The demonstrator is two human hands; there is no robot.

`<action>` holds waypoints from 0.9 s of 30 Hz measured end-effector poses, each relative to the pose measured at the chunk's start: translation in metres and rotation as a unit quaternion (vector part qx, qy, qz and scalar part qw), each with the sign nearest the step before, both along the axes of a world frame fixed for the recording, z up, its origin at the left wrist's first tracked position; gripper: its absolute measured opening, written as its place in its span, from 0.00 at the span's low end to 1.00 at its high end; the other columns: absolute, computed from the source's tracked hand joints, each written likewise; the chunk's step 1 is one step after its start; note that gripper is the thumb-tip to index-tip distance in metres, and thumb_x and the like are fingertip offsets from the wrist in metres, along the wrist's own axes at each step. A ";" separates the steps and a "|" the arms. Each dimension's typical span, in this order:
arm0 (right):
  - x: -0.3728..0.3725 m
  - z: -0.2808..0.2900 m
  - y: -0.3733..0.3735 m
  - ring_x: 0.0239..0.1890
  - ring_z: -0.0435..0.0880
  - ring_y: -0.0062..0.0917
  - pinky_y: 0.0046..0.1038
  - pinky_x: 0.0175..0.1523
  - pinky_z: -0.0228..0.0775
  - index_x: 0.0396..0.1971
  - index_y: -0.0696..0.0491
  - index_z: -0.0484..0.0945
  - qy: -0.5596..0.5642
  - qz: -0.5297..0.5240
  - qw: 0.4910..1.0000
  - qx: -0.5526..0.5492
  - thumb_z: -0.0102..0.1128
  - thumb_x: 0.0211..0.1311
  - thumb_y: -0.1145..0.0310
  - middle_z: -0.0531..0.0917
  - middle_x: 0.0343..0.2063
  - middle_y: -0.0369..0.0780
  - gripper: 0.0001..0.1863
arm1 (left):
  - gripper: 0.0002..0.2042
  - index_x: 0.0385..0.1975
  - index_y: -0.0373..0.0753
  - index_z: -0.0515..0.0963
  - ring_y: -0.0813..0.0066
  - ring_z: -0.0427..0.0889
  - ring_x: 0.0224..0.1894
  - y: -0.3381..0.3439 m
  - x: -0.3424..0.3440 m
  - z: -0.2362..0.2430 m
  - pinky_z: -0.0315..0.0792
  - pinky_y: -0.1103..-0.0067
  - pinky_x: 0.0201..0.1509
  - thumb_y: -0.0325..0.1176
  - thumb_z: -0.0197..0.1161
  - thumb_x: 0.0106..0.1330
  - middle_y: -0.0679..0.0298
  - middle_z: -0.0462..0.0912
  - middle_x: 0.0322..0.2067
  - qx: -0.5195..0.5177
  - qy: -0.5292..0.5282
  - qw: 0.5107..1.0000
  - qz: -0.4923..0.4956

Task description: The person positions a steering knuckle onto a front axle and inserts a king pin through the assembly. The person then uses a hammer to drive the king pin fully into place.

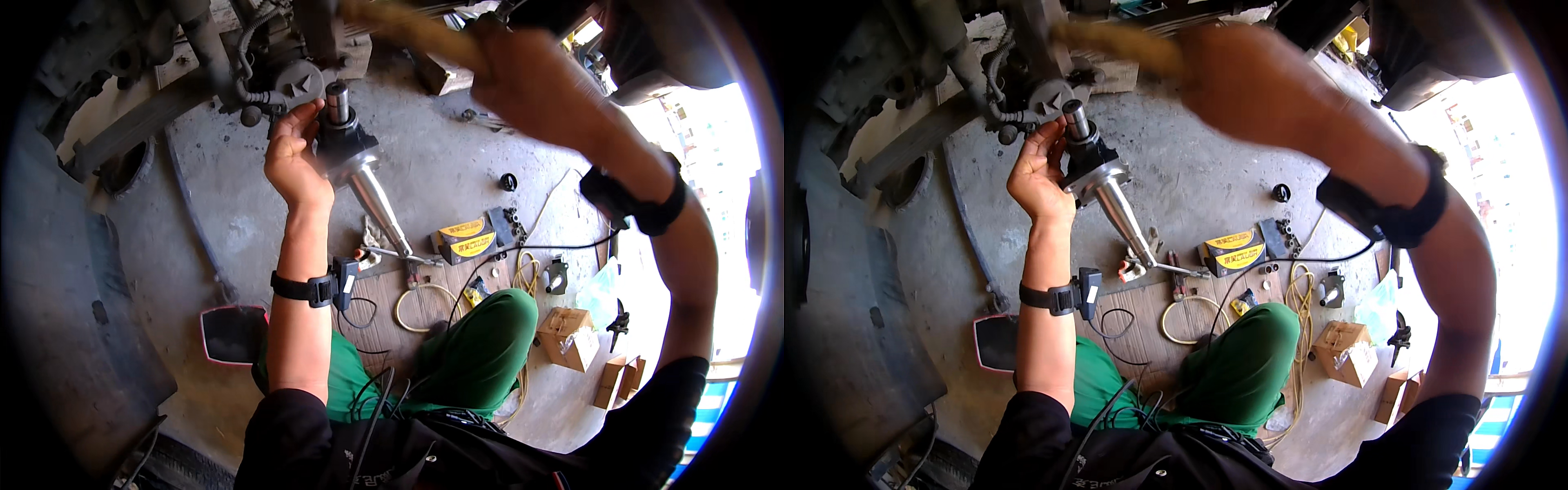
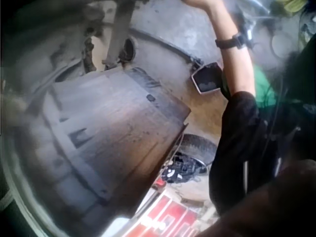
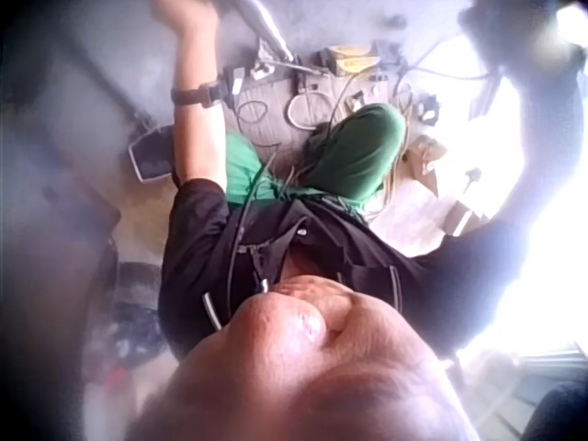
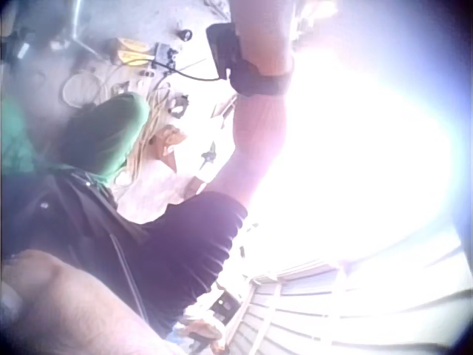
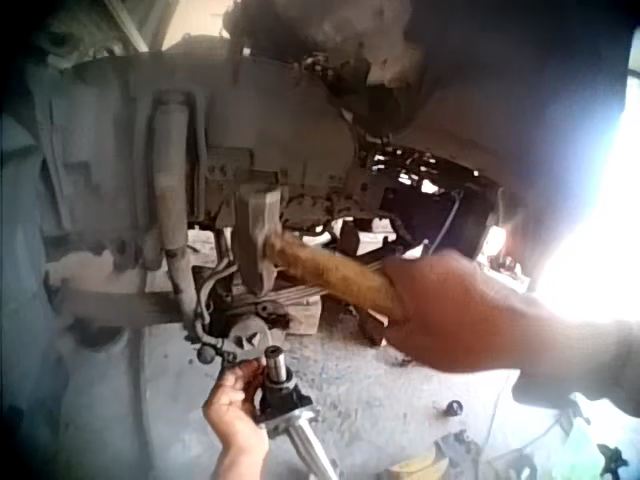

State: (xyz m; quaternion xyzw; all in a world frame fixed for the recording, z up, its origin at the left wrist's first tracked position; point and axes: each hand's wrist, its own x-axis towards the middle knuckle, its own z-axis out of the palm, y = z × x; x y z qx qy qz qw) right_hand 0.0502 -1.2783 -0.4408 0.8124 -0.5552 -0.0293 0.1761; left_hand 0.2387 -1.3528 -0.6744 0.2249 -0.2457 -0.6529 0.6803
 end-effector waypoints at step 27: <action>0.011 -0.026 0.014 0.33 0.86 0.45 0.40 0.40 0.80 0.51 0.64 0.71 -0.079 -0.122 0.981 0.131 0.55 0.57 0.71 0.83 0.27 0.53 0.21 | 0.17 0.46 0.27 0.77 0.57 0.79 0.55 0.005 0.001 0.001 0.70 0.69 0.65 0.28 0.46 0.63 0.47 0.81 0.48 0.024 0.059 0.998 -0.003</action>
